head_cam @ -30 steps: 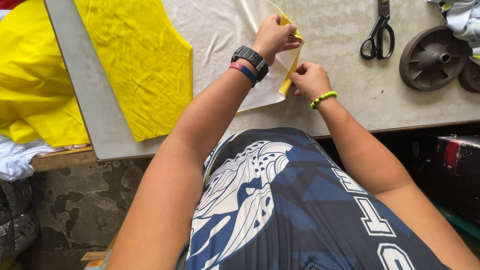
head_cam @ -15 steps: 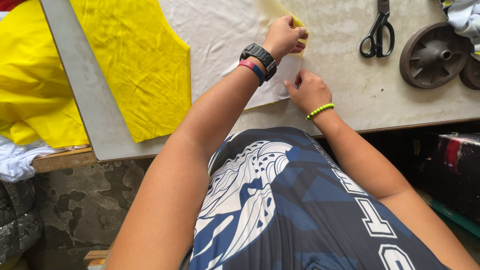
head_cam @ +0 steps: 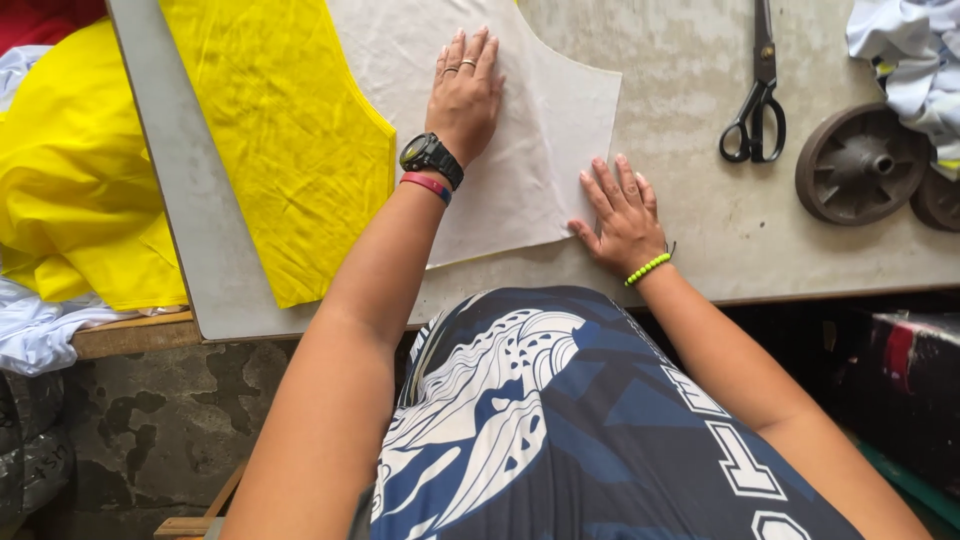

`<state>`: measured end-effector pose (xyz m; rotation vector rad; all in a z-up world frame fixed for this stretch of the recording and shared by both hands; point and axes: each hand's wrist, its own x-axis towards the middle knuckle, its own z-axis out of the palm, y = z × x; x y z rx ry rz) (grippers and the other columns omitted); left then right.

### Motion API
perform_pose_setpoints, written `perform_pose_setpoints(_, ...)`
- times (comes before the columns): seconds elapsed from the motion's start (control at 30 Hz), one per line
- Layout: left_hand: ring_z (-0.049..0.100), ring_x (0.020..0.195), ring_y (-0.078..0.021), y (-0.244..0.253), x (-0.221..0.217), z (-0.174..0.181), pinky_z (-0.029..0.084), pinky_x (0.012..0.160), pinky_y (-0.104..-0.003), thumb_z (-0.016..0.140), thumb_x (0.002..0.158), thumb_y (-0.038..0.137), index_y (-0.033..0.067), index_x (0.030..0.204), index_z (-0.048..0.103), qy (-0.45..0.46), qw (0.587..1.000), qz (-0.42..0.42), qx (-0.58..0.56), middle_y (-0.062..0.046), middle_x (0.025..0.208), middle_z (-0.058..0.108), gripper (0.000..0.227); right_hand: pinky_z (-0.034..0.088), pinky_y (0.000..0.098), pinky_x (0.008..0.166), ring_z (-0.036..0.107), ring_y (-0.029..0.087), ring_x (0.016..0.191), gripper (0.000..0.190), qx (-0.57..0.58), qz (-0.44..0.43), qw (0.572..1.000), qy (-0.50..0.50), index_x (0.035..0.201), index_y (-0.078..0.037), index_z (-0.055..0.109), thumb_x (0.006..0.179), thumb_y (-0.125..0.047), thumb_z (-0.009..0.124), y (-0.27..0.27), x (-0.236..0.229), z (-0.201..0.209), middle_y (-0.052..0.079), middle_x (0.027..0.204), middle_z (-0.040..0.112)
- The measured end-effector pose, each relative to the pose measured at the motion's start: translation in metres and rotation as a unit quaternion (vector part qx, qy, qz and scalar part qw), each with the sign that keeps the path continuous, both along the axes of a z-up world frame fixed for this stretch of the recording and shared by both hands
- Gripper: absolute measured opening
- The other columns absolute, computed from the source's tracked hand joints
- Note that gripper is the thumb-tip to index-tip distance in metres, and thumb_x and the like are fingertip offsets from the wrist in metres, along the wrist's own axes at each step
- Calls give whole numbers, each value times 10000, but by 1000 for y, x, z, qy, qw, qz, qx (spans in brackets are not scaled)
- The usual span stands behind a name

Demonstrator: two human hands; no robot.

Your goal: The person places a white paper pattern on a yellow fabric and uses scissors to cut the fabric along the pattern's edges. After cutting, the person removes the pattern and folds the cut fabric piece.

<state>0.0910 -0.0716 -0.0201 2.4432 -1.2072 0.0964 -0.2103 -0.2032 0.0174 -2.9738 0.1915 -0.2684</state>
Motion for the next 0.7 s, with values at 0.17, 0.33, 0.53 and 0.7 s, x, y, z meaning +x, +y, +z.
perform_pose_setpoints(0.17,-11,1565,-331,-19,16,42,30,1288,-519,293,1139,531,112,1673,161,62,979,-23,192,-53,1723,70,691,269,468,1200,357,321,1533,673,-2,-3,1000,-25,1539,-148,548,1030,-587,515,0,1,-2,80,1638,438)
perform_pose_setpoints(0.33,-29,1577,-306,-25,15,49,-39,1281,-512,199,1110,571,96,1671,106,55,978,-43,198,-65,1740,65,741,280,472,1206,373,319,1528,662,0,-5,999,-32,1519,-145,566,1017,-576,556,-2,2,-2,81,1628,450)
perform_pose_setpoints(0.53,-43,1576,-291,-19,8,62,-56,1265,-558,220,1097,595,134,1679,106,69,974,-38,214,-21,1741,52,751,266,489,1217,365,328,1531,657,15,-1,999,-29,1528,-141,557,1012,-547,581,0,1,-2,89,1628,451)
perform_pose_setpoints(0.7,2,1609,-278,1,-27,67,18,1339,-463,371,1204,607,134,1690,124,-25,983,18,179,-65,1744,49,722,259,527,1229,353,359,1536,707,42,-8,999,-34,1534,-93,496,1013,-568,546,0,0,1,131,1637,422)
